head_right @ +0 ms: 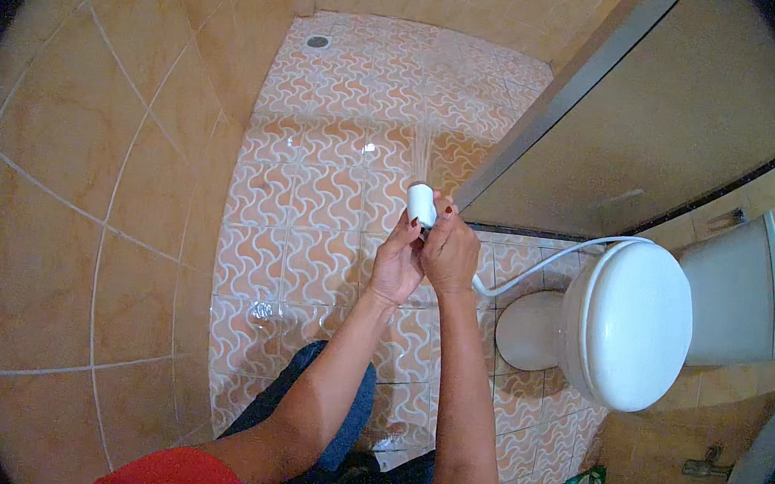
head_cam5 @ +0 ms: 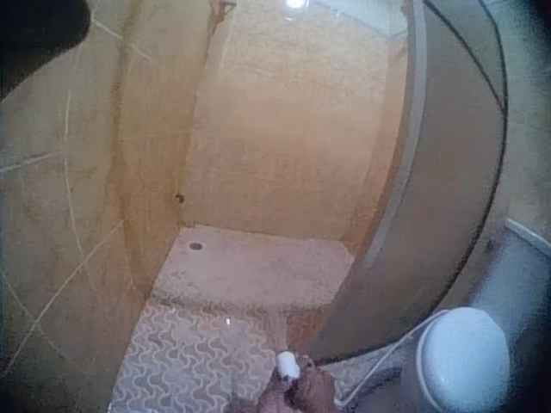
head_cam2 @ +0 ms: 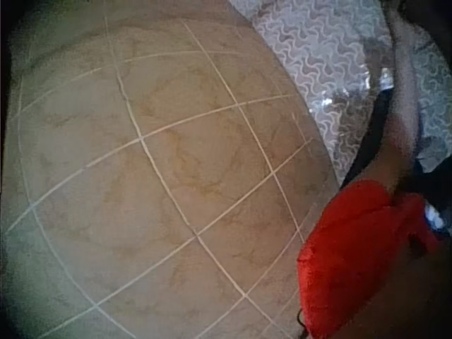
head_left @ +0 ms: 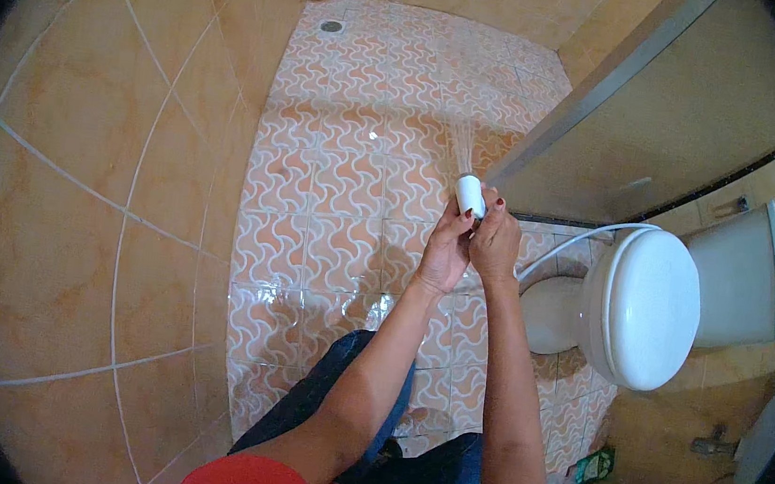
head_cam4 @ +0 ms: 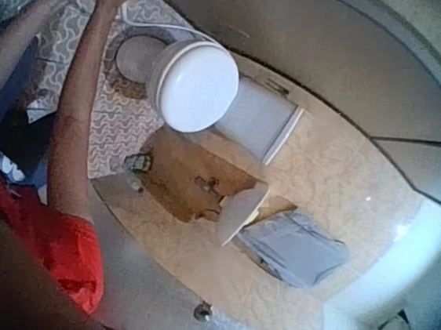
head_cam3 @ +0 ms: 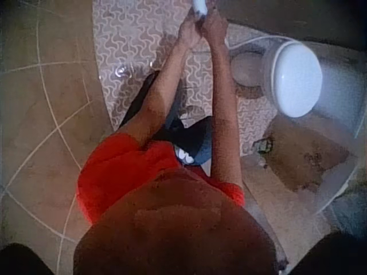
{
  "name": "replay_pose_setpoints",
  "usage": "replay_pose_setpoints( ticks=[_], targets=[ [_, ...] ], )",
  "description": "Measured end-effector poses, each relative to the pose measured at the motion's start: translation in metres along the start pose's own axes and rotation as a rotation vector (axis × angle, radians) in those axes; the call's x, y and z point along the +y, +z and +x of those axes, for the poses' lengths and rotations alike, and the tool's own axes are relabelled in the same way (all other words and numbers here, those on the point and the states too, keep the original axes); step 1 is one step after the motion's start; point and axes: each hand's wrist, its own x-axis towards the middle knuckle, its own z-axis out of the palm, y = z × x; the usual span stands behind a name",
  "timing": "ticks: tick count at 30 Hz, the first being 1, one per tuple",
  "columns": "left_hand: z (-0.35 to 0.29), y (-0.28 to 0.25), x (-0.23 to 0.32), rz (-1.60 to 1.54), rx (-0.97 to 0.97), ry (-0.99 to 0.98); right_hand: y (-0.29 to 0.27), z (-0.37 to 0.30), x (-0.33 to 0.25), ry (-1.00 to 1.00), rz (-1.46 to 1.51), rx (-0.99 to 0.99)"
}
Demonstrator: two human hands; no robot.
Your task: Inspecting, cleaning, and testing a toilet bidet spray nozzle and water supply hose in a hotel restroom.
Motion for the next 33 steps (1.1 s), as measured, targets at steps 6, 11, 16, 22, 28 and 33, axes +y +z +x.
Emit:
replay_pose_setpoints(
  ticks=[6,11,16,22,28,33],
  targets=[
    [-0.001,-0.002,-0.006,0.068,-0.025,0.077,0.004,-0.002,0.007,-0.051,0.246,0.061],
    [0.001,-0.002,-0.012,0.119,0.007,0.080,0.002,-0.006,0.005,0.029,0.473,0.056],
    [0.001,0.001,-0.014,0.170,0.016,0.093,0.001,-0.009,0.006,0.049,0.557,0.097],
    [0.000,0.004,-0.022,0.193,0.006,0.101,0.003,-0.015,0.019,0.095,0.676,0.106],
    [0.000,0.005,-0.030,0.336,0.053,0.169,0.015,-0.021,0.038,0.261,0.964,0.110],
    [0.000,0.001,-0.035,0.386,0.127,0.177,0.017,-0.022,0.039,0.335,1.027,0.068]
  ],
)
